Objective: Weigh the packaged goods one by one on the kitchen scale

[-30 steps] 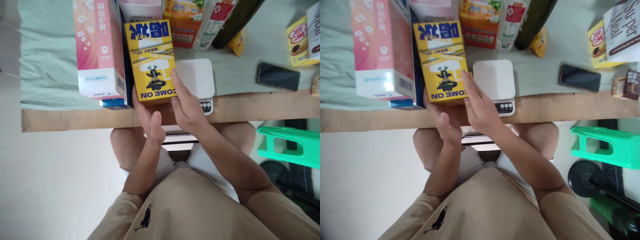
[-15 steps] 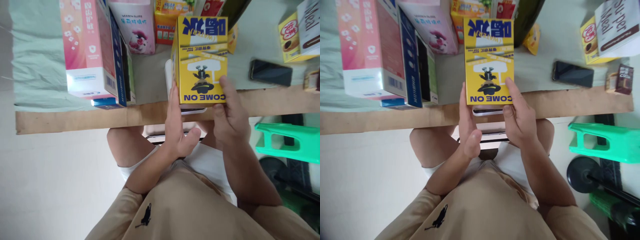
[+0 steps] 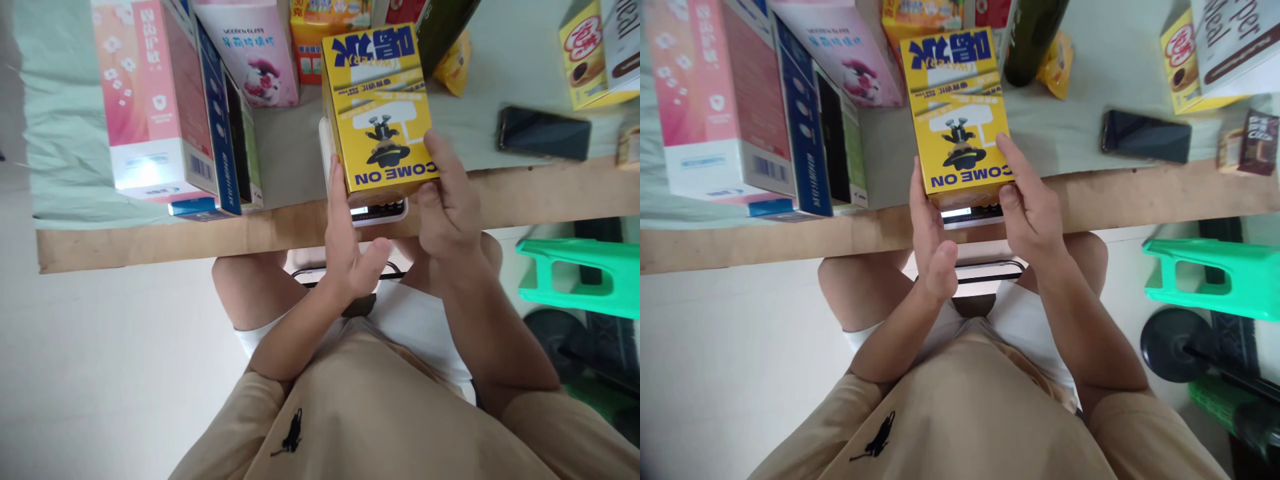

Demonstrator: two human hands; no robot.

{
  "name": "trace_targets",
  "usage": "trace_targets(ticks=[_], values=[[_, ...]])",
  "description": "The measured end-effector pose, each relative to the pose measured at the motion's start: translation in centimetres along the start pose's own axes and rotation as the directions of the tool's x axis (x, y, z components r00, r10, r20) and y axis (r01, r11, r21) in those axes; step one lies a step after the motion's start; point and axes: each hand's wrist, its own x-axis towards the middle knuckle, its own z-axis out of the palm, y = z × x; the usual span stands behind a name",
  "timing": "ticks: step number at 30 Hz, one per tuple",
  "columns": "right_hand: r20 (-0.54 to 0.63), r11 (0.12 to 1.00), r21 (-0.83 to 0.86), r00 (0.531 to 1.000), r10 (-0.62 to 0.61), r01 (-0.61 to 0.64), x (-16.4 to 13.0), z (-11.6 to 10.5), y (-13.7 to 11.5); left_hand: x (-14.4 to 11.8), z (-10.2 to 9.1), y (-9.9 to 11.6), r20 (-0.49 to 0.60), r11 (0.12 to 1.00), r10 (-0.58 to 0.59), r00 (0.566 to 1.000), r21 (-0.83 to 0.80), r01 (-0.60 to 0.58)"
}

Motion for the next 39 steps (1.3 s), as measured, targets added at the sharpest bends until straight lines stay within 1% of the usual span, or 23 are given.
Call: trace_targets(ticks=[2,3,4,6,7,9,10,11,13,14,15,16,18,19,21,25,31,34,39], values=[[-0.012,0.997,0.070,1.000,-0.026,0.026,0.0,0.2,0.4,0.1,0.0,-0.2,-0.057,0.997,0.081,0.995,-0.007,-0.081],[-0.030,0.990,0.135,0.999,-0.037,0.041,0.0,0.2,0.6,0.2,-0.2,-0.4,-0.095,0.995,0.100,0.990,-0.018,-0.102],[-0.056,0.978,0.206,0.998,-0.032,0.043,0.0,0.2,1.0,0.4,-0.5,-0.7,-0.138,0.994,0.095,0.986,-0.037,-0.101],[-0.176,0.953,0.301,0.984,0.038,0.017,0.0,-0.1,2.0,1.1,-1.5,-1.6,-0.259,0.991,0.061,0.964,-0.098,-0.089],[-0.256,0.949,0.315,0.963,0.086,-0.001,0.0,-0.3,2.6,1.5,-2.3,-2.1,-0.324,0.988,0.042,0.945,-0.125,-0.087],[-0.375,0.957,0.286,0.912,0.166,-0.056,-0.2,-0.8,4.0,2.5,-3.9,-3.3,-0.415,0.986,0.015,0.910,-0.146,-0.083],[-0.395,0.962,0.258,0.900,0.184,-0.084,-0.4,-1.0,4.7,3.0,-4.6,-3.9,-0.444,0.987,0.003,0.896,-0.142,-0.074],[-0.383,0.967,0.229,0.904,0.191,-0.107,-0.6,-1.1,5.3,3.4,-5.2,-4.5,-0.466,0.990,-0.019,0.885,-0.131,-0.048],[-0.324,0.974,0.165,0.924,0.204,-0.157,-1.0,-1.2,6.1,4.0,-6.0,-5.5,-0.490,0.996,-0.077,0.868,-0.075,0.046],[-0.303,0.975,0.136,0.930,0.209,-0.175,-1.2,-1.1,6.3,4.1,-6.2,-5.8,-0.493,0.995,-0.096,0.865,-0.029,0.094],[-0.287,0.976,0.108,0.934,0.215,-0.192,-1.3,-1.0,6.3,4.3,-6.2,-5.9,-0.481,0.991,-0.102,0.871,0.029,0.132],[-0.270,0.975,0.078,0.937,0.223,-0.209,-1.4,-0.9,6.2,4.3,-6.0,-5.9,-0.453,0.984,-0.094,0.887,0.094,0.152],[-0.239,0.971,0.023,0.942,0.237,-0.238,-1.3,-0.7,5.8,4.4,-5.6,-5.7,-0.372,0.966,-0.068,0.926,0.209,0.155],[-0.221,0.968,-0.003,0.944,0.245,-0.252,-1.2,-0.6,5.6,4.4,-5.4,-5.5,-0.346,0.956,-0.064,0.936,0.249,0.157],[-0.190,0.960,-0.045,0.946,0.263,-0.277,-1.0,-0.6,5.2,4.4,-5.1,-5.2,-0.327,0.936,-0.076,0.942,0.303,0.180],[-0.152,0.948,-0.082,0.944,0.293,-0.308,-1.0,-0.7,4.8,4.4,-4.9,-5.0,-0.314,0.908,-0.101,0.944,0.358,0.216],[-0.131,0.948,-0.106,0.950,0.285,-0.299,-1.3,-0.7,5.0,4.2,-4.8,-4.8,-0.319,0.875,-0.126,0.939,0.410,0.257],[-0.118,0.943,-0.128,0.948,0.294,-0.308,-1.2,-0.7,4.9,4.3,-4.7,-4.5,-0.307,0.865,-0.130,0.943,0.430,0.259],[-0.048,0.909,-0.218,0.935,0.353,-0.354,-0.9,-1.0,4.4,4.2,-4.7,-4.0,-0.291,0.856,-0.119,0.949,0.454,0.247]])
